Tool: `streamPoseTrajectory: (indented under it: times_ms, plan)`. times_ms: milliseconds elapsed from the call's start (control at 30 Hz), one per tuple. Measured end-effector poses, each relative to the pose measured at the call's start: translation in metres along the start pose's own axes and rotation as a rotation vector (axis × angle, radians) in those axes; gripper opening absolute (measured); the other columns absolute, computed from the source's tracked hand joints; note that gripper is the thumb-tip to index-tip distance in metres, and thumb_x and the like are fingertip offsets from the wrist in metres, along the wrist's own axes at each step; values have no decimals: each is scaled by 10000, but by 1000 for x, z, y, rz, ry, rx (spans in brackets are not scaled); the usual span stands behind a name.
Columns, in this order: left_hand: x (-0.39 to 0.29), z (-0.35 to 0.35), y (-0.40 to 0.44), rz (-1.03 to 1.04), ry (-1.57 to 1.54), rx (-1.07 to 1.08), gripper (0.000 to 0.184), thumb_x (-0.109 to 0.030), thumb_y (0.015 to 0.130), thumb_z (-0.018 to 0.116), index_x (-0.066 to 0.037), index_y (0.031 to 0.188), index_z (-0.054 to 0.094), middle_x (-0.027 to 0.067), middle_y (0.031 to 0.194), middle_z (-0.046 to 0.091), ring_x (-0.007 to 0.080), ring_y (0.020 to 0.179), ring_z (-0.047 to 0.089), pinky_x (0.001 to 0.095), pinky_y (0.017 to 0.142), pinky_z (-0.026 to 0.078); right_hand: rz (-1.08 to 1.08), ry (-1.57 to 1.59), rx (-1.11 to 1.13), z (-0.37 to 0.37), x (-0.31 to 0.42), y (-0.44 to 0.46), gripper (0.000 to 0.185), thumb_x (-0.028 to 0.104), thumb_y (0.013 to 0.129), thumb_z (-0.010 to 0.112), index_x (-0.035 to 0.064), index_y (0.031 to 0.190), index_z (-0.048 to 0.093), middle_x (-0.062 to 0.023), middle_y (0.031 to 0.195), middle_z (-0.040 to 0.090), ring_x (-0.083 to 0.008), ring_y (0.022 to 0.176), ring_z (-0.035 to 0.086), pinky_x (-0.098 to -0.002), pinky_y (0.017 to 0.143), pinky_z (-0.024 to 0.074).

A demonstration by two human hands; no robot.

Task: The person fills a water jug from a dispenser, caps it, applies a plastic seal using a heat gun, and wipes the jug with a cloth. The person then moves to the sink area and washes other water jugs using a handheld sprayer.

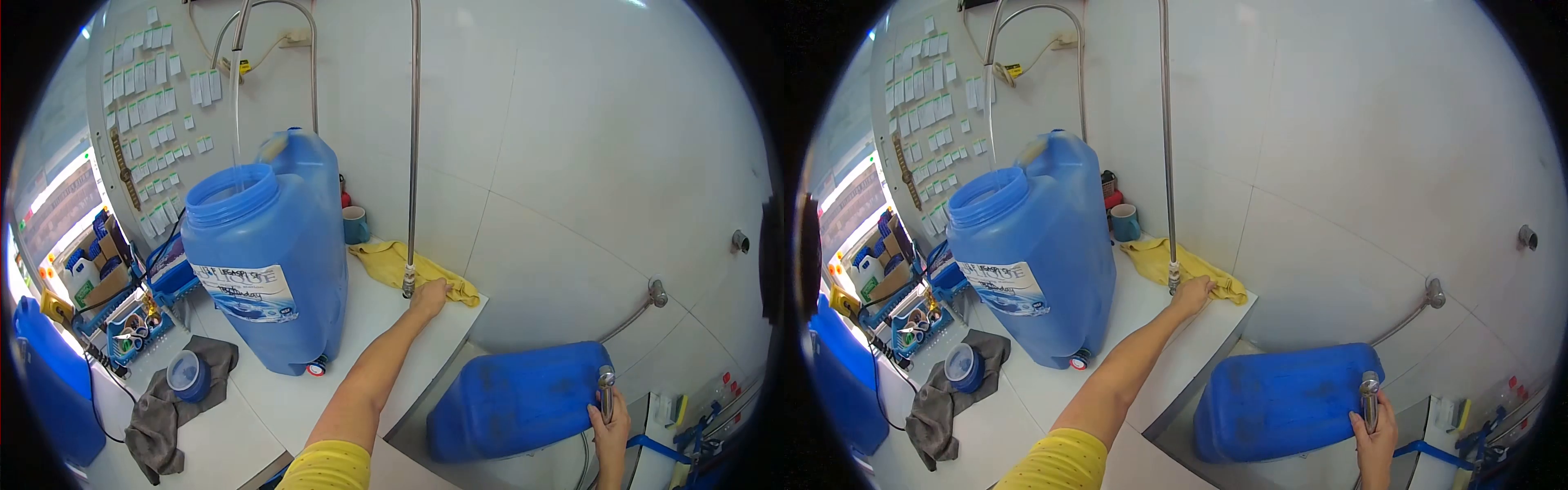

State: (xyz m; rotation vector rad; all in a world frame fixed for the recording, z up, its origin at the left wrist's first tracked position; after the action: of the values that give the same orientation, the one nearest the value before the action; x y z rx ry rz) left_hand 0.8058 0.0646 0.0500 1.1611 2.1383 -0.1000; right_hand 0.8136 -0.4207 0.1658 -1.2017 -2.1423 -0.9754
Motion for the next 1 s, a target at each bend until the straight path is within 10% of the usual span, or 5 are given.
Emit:
streamPoseTrajectory:
  times_ms: [200,533,733,1000]
  plan:
    - [2,-2,1,194,-124,-51,312,-296,919,542,-10,1034,588,210,1046,593,358,1018,559,427,873,440,-87,8,10,1,2,4,363,197,781,703,-65,1002,585,-193,1217,561,-325,976,596,-363,836,454]
    - [-229,-78,-215,830,-117,380,475,-407,892,573,-90,1244,535,186,1282,493,343,1217,444,466,1013,335,-291,-189,68,-4,3,14,407,296,824,683,29,1125,622,-146,1196,571,-259,972,619,-327,789,498]
    - [-251,-62,-246,660,244,246,824,-645,698,662,-159,1340,490,211,1394,389,422,1332,276,661,1028,141,58,178,46,-75,-54,71,349,360,861,643,104,1094,599,-44,734,549,-88,489,483,-250,403,365]
    - [-248,-62,-247,567,280,274,761,-621,702,666,-191,1315,525,167,1411,392,382,1347,275,611,1076,130,-21,565,-349,-242,-46,221,462,566,901,469,121,998,545,1,651,438,-82,408,364,-245,369,297]
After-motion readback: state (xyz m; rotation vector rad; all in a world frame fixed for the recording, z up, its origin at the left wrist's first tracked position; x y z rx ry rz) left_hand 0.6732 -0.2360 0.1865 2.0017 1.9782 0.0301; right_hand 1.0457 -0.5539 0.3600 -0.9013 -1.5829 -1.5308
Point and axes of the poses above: each hand's wrist, its own y-axis towards the middle knuckle, its own z-axis out of the palm, x = y × z, the point moved 6 cm from there along y, towards the middle knuckle
